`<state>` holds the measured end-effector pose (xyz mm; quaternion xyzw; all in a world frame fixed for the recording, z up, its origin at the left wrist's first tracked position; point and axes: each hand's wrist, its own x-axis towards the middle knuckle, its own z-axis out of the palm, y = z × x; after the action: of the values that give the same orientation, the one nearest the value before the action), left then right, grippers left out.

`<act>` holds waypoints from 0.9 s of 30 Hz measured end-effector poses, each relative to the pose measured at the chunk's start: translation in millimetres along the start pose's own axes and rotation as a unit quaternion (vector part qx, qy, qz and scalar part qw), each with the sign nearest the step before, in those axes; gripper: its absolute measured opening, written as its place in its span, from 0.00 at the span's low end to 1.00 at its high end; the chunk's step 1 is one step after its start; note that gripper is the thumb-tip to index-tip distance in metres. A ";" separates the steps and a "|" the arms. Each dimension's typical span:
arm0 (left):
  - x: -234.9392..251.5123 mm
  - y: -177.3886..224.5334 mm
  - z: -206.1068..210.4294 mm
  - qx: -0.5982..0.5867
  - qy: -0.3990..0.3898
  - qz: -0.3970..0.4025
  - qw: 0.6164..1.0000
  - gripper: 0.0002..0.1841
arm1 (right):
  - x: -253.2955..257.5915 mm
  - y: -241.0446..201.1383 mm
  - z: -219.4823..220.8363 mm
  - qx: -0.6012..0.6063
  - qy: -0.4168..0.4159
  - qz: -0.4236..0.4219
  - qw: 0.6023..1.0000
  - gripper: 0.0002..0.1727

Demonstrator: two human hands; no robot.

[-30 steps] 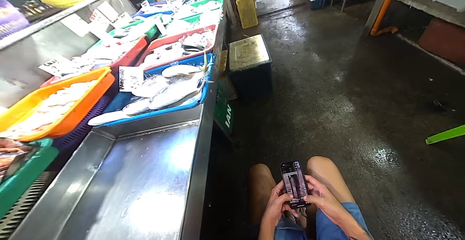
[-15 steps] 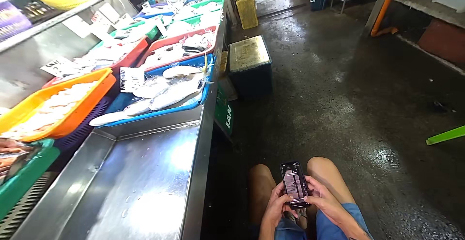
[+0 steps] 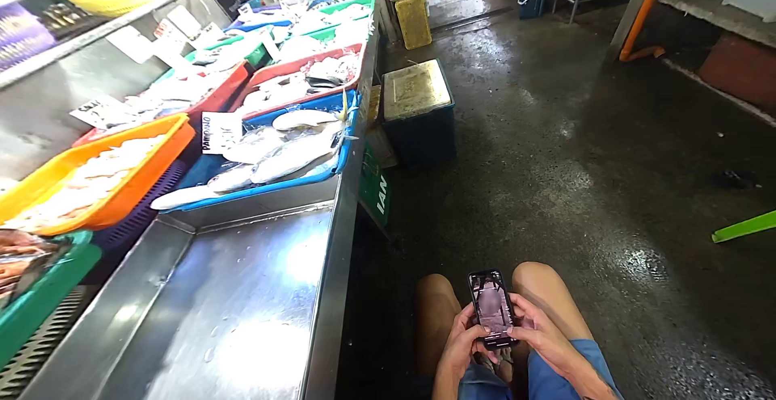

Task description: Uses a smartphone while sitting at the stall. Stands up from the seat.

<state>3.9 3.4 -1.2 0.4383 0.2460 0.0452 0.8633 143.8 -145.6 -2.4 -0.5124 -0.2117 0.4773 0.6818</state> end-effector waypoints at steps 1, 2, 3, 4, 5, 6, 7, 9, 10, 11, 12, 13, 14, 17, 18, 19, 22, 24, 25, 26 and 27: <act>-0.1 0.0 0.0 0.000 0.000 0.000 1.000 0.31 | 0.1 -0.1 0.0 0.002 0.000 0.000 1.000 0.37; -0.3 0.1 0.1 0.000 0.000 0.000 1.000 0.31 | 0.2 -0.1 -0.1 0.004 -0.001 -0.001 1.000 0.37; -0.4 0.2 0.4 0.000 0.001 0.000 1.000 0.31 | 0.2 -0.1 0.1 0.004 0.000 -0.001 1.000 0.37; -0.2 0.3 0.7 0.000 0.002 0.000 1.000 0.31 | 0.0 -0.3 0.2 0.003 0.000 -0.001 1.000 0.37; -0.2 0.4 0.9 0.000 0.002 0.000 1.000 0.31 | 0.0 -0.8 0.4 0.001 0.002 0.002 1.000 0.38; -0.2 0.3 0.6 0.001 0.000 -0.001 1.000 0.32 | 0.2 -0.9 0.5 0.000 0.004 0.005 1.000 0.38; -0.2 0.1 0.0 0.003 -0.002 -0.001 1.000 0.32 | 0.3 -0.6 0.5 0.000 0.005 0.006 1.000 0.38; -0.2 -0.7 -0.4 0.002 -0.003 -0.002 1.000 0.32 | 0.2 -0.4 0.2 0.000 0.003 0.003 1.000 0.38; 0.0 -0.7 -0.3 0.002 -0.003 -0.003 1.000 0.32 | 0.2 -0.8 0.0 0.000 0.003 0.003 1.000 0.37; 0.3 -0.6 -0.1 0.003 -0.003 -0.003 1.000 0.32 | 0.1 -0.9 -0.1 0.000 0.002 0.002 1.000 0.37; 0.3 -0.6 0.1 0.003 -0.001 -0.003 1.000 0.33 | 0.1 -0.8 -0.2 0.001 0.001 0.001 1.000 0.37; 0.2 -0.4 0.6 0.004 0.001 -0.003 1.000 0.33 | 0.2 -0.5 -0.4 0.001 0.000 0.000 1.000 0.37; 0.1 -0.3 0.9 0.004 0.003 -0.003 1.000 0.33 | 0.3 -0.1 -0.6 0.002 -0.001 -0.001 1.000 0.37; -0.1 -0.3 0.6 0.007 0.001 -0.001 1.000 0.33 | 0.0 0.5 -0.4 0.005 0.002 -0.001 1.000 0.37; -0.2 0.1 0.8 0.009 0.002 -0.001 1.000 0.33 | 0.0 0.6 -0.6 0.004 0.002 0.000 1.000 0.37; -0.5 0.6 1.2 0.009 0.003 -0.001 1.000 0.33 | 0.0 0.4 -0.6 0.004 0.002 0.002 1.000 0.37; -1.1 1.7 2.9 0.010 0.004 -0.002 1.000 0.32 | -0.1 -0.4 -0.5 -0.001 0.005 0.004 1.000 0.37; -1.1 1.7 2.8 0.014 0.004 -0.001 1.000 0.32 | -0.2 -0.1 -0.3 -0.003 0.004 0.001 1.000 0.37; -1.0 1.5 2.6 0.015 0.003 -0.001 1.000 0.32 | -0.4 -0.4 -0.1 -0.003 0.005 0.000 1.000 0.37; -0.8 1.2 2.3 0.014 0.003 0.000 1.000 0.33 | -0.4 -0.5 0.0 -0.001 0.006 0.000 1.000 0.37; -0.7 1.0 2.0 0.013 0.002 0.001 1.000 0.32 | -0.4 -0.5 -0.1 0.001 0.005 0.000 1.000 0.37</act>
<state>4.3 2.3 0.8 0.4495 0.2481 0.0434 0.8570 143.9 -145.9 -1.9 -0.5142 -0.2080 0.4748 0.6833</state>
